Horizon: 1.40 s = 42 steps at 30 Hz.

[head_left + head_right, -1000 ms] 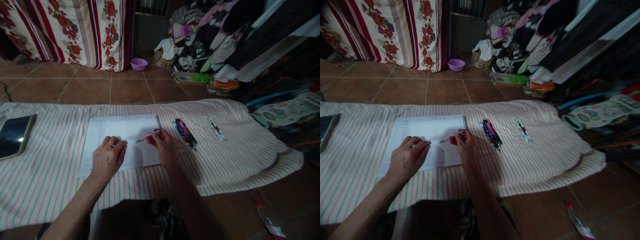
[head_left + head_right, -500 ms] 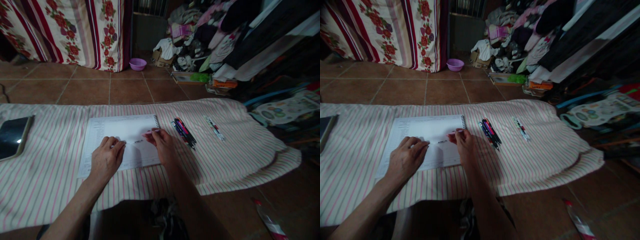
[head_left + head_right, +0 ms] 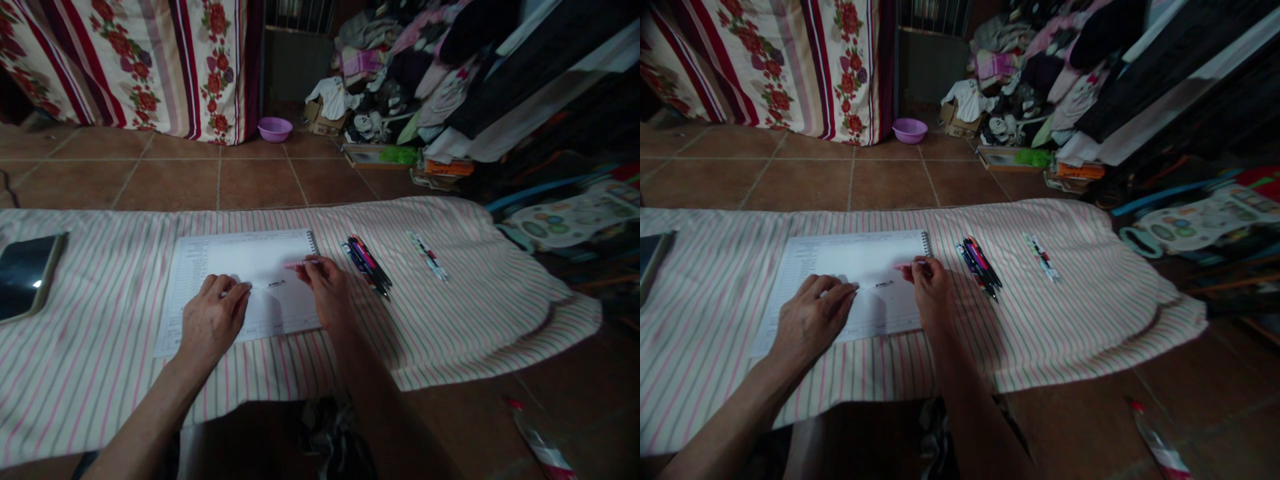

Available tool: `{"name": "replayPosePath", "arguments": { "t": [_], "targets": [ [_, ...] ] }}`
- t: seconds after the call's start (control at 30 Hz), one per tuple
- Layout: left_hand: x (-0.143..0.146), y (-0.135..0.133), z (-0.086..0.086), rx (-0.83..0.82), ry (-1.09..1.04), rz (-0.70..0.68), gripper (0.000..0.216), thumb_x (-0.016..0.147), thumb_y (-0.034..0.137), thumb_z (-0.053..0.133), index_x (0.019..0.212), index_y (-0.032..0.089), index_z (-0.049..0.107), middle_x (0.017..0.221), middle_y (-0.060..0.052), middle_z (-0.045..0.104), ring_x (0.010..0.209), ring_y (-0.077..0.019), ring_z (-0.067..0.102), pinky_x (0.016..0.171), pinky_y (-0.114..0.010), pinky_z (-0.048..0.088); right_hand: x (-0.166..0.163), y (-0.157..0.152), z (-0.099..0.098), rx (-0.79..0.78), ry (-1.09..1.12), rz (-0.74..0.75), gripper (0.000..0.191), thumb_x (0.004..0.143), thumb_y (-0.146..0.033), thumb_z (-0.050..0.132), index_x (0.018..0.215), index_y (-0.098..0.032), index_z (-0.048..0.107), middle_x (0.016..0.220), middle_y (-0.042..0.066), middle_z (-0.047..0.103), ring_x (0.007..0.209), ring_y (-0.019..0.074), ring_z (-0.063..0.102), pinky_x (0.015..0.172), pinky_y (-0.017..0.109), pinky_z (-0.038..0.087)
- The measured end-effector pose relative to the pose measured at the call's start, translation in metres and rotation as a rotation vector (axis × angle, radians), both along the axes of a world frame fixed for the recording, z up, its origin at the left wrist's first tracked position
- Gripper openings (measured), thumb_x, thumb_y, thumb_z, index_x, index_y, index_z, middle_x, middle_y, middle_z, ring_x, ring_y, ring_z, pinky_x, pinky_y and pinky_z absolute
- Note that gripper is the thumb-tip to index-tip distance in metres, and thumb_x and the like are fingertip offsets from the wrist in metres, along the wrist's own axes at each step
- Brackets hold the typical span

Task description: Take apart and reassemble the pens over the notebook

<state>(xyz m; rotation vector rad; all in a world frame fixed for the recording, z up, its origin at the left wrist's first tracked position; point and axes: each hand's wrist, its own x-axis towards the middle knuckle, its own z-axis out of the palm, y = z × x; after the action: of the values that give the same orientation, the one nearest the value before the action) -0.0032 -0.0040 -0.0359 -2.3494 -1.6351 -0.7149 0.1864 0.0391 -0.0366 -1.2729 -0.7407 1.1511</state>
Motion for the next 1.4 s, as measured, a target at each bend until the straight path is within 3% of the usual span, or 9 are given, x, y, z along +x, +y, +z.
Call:
{"name": "replayPosePath", "arguments": {
  "t": [0.2, 0.37, 0.67, 0.83, 1.1, 1.4],
  "targets": [
    [0.000, 0.000, 0.001, -0.006, 0.005, 0.000, 0.017, 0.087, 0.026, 0.056, 0.093, 0.019, 0.069, 0.080, -0.005, 0.063, 0.077, -0.0207, 0.055, 0.061, -0.030, 0.045, -0.003, 0.000, -0.001, 0.042, 0.037, 0.080, 0.024, 0.072, -0.031, 0.068, 0.088, -0.018, 0.056, 0.070, 0.001, 0.072, 0.067, 0.0151, 0.071, 0.069, 0.029, 0.056],
    [0.000, 0.001, 0.000, -0.003, 0.006, -0.003, 0.017, 0.087, 0.026, 0.056, 0.092, 0.019, 0.070, 0.080, -0.005, 0.063, 0.076, -0.0208, 0.055, 0.061, -0.030, 0.045, -0.002, -0.001, 0.000, 0.046, -0.089, 0.098, 0.018, 0.076, -0.029, 0.063, 0.089, -0.017, 0.058, 0.073, 0.002, 0.072, 0.071, 0.0165, 0.072, 0.065, 0.027, 0.056],
    [0.000, 0.000, 0.000, 0.014, 0.003, -0.009, 0.016, 0.087, 0.026, 0.056, 0.092, 0.019, 0.070, 0.079, -0.005, 0.063, 0.076, -0.0209, 0.055, 0.061, -0.030, 0.045, 0.006, 0.000, -0.008, 0.058, -0.370, 0.078, 0.022, 0.073, -0.028, 0.058, 0.090, -0.016, 0.065, 0.080, 0.006, 0.071, 0.055, 0.0126, 0.062, 0.051, 0.025, 0.050],
    [-0.001, 0.000, 0.000, 0.005, 0.007, -0.009, 0.017, 0.087, 0.028, 0.056, 0.092, 0.019, 0.070, 0.080, -0.005, 0.063, 0.077, -0.0211, 0.055, 0.060, -0.030, 0.045, 0.006, -0.002, -0.005, 0.296, -0.594, 0.030, 0.018, 0.076, -0.023, 0.054, 0.085, -0.016, 0.067, 0.097, 0.011, 0.068, 0.081, 0.0181, 0.065, 0.067, 0.029, 0.053],
    [-0.001, 0.001, -0.001, -0.002, 0.004, -0.004, 0.018, 0.087, 0.027, 0.056, 0.096, 0.019, 0.069, 0.083, -0.005, 0.065, 0.079, -0.0218, 0.056, 0.063, -0.031, 0.046, 0.007, -0.007, -0.003, 0.319, -0.823, 0.076, 0.016, 0.079, -0.017, 0.054, 0.088, -0.018, 0.068, 0.089, 0.008, 0.064, 0.068, 0.0145, 0.062, 0.071, 0.032, 0.052],
    [-0.004, -0.001, 0.001, -0.030, -0.058, -0.033, 0.032, 0.087, 0.020, 0.048, 0.116, 0.011, 0.060, 0.084, -0.008, 0.065, 0.080, -0.0243, 0.054, 0.069, -0.037, 0.049, 0.003, -0.011, 0.001, 0.348, -0.827, 0.096, 0.014, 0.079, -0.018, 0.056, 0.087, -0.018, 0.066, 0.088, 0.006, 0.061, 0.063, 0.0122, 0.060, 0.067, 0.030, 0.052]
  ]
}}
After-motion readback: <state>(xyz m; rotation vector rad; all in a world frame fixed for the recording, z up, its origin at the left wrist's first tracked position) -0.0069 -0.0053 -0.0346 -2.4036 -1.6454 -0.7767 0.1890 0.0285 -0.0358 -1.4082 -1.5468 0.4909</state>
